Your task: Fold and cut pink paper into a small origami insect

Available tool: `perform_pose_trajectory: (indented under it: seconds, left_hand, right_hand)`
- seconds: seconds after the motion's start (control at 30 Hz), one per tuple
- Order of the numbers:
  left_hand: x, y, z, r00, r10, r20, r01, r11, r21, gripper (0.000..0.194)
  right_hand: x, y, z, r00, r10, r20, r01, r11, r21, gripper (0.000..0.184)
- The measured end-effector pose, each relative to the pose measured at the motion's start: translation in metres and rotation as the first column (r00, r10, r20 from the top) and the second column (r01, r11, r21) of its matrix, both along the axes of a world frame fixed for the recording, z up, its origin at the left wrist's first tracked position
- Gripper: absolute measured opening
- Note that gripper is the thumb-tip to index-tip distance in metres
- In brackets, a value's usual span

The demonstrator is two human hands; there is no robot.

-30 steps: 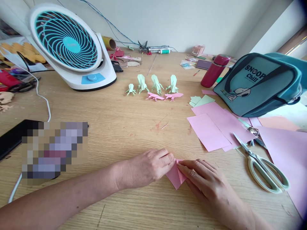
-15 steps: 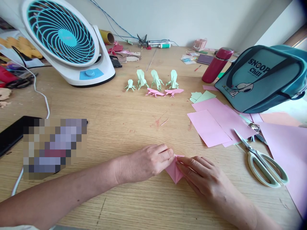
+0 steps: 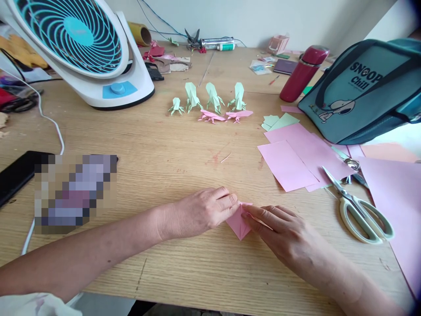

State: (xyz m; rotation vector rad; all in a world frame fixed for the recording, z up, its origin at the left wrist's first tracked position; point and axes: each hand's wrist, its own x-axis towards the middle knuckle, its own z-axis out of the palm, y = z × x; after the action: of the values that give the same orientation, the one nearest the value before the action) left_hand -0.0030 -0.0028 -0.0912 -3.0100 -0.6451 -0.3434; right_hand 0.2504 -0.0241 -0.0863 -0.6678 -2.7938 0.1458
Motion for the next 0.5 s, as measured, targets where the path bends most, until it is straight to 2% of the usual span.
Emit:
perform_pose_trajectory:
  seconds: [0.5]
  left_hand:
    - [-0.0004, 0.0003, -0.0005, 1.000, 0.001, -0.002, -0.001, 1.000, -0.015, 0.035]
  right_hand:
    - [-0.0010, -0.0024, -0.0008, 1.000, 0.007, 0.007, -0.007, 1.000, -0.007, 0.036]
